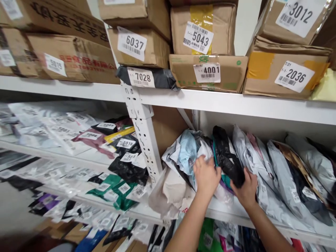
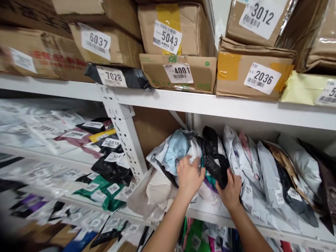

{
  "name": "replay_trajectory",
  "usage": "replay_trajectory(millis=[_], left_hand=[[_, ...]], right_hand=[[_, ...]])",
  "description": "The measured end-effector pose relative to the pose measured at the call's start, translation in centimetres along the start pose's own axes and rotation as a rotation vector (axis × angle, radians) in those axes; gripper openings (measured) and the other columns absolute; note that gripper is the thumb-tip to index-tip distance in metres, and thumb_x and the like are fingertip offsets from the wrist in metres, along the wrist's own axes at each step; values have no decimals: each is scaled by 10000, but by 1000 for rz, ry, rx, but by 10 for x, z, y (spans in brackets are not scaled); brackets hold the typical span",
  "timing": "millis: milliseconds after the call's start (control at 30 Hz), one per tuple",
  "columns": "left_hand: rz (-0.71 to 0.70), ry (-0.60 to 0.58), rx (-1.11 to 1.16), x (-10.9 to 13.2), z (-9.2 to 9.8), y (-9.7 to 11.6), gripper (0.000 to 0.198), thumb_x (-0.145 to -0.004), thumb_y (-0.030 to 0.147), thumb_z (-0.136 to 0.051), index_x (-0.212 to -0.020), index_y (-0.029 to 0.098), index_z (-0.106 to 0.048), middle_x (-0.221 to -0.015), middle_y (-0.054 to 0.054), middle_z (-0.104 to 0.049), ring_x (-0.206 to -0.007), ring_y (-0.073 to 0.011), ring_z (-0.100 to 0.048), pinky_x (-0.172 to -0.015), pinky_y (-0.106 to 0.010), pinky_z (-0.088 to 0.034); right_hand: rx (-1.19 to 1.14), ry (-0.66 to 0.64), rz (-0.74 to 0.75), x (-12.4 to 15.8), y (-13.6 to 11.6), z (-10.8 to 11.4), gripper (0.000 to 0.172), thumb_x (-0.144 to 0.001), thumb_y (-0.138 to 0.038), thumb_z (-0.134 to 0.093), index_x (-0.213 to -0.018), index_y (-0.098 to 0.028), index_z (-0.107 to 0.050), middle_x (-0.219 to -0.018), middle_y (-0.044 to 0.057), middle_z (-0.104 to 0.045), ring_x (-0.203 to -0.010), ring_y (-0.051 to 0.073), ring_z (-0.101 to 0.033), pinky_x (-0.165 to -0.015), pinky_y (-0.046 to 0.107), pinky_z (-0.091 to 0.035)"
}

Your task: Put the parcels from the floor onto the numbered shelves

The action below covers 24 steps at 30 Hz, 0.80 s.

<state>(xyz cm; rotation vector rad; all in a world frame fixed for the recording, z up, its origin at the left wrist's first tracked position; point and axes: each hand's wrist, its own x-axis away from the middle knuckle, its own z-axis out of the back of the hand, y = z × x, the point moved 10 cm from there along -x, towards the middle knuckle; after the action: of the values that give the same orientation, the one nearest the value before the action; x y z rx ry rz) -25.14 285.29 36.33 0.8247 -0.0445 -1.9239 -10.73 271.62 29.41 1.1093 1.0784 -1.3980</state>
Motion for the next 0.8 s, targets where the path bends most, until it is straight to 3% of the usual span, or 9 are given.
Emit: replay_trajectory(millis=[67,133,233,300,433,600,700,800], left_hand=[[30,-220,-55,-12,-13,27,659,-908,286,-628,-1520,55,-548,-1373,-284,-616,-1251,-398,-615,-1000,-470,-508],[65,-367,-64,-15,-29,41,781,-961,429,-591,-1583,-17,-433,-1375,-331,-599,-1249,-424,-611,-971,-461,-517],[72,-358,-59,-7,-41,46,928,-942,608,-585,-1618,4,-385,-1367,-341,-597,-1238,-459,-600,-994,-492,-496],[64,-333,-88,1,-48,41,860,-908,502,-670,-1610,68,-429,-1324,-307,-631,-1209,-445,-622,-1010,-495,-480],[28,-331,31,-1,-63,28,577,-858,187,-658,-1433,147,-635,-1228,-212,-718,-1086,-356,-704,-957,-425,-493],[52,-313,459,-25,-69,10,376,-840,93,-539,-1103,192,-790,-876,-45,-775,-834,-220,-709,-769,-281,-490],[-11,-283,528,-32,-62,6,315,-810,120,-503,-922,189,-789,-757,-12,-743,-713,-192,-674,-713,-266,-492],[-209,-211,725,-32,-46,8,220,-761,199,-519,-689,224,-725,-701,-3,-729,-694,-194,-671,-720,-276,-508]], right_hand=[[73,-189,-22,-4,21,-24,570,-976,-387,-590,-1476,-127,-507,-1241,209,-727,-1073,334,-705,-916,441,-524],[99,-279,-49,-7,42,-37,502,-974,-300,-531,-1441,-117,-553,-1270,209,-732,-1130,336,-695,-946,434,-498],[97,-239,-58,-12,63,-31,416,-932,-216,-531,-1326,-134,-637,-1178,180,-770,-1171,339,-677,-962,447,-477],[86,-276,-33,-10,65,-31,365,-909,-234,-577,-1250,-152,-678,-1086,164,-788,-1227,363,-650,-966,465,-471],[160,-566,-44,3,52,-52,243,-829,-269,-698,-1046,-165,-730,-984,179,-793,-1231,411,-647,-951,498,-482],[207,-872,-123,1,30,-73,148,-812,-157,-713,-950,-128,-761,-941,203,-788,-1142,376,-699,-903,444,-511],[189,-929,-114,-5,27,-88,113,-801,-143,-699,-883,-113,-771,-885,210,-775,-1097,364,-708,-920,443,-521],[193,-782,-256,-10,51,-104,234,-837,-233,-682,-1020,-121,-776,-1006,209,-782,-1045,367,-724,-949,483,-552]])
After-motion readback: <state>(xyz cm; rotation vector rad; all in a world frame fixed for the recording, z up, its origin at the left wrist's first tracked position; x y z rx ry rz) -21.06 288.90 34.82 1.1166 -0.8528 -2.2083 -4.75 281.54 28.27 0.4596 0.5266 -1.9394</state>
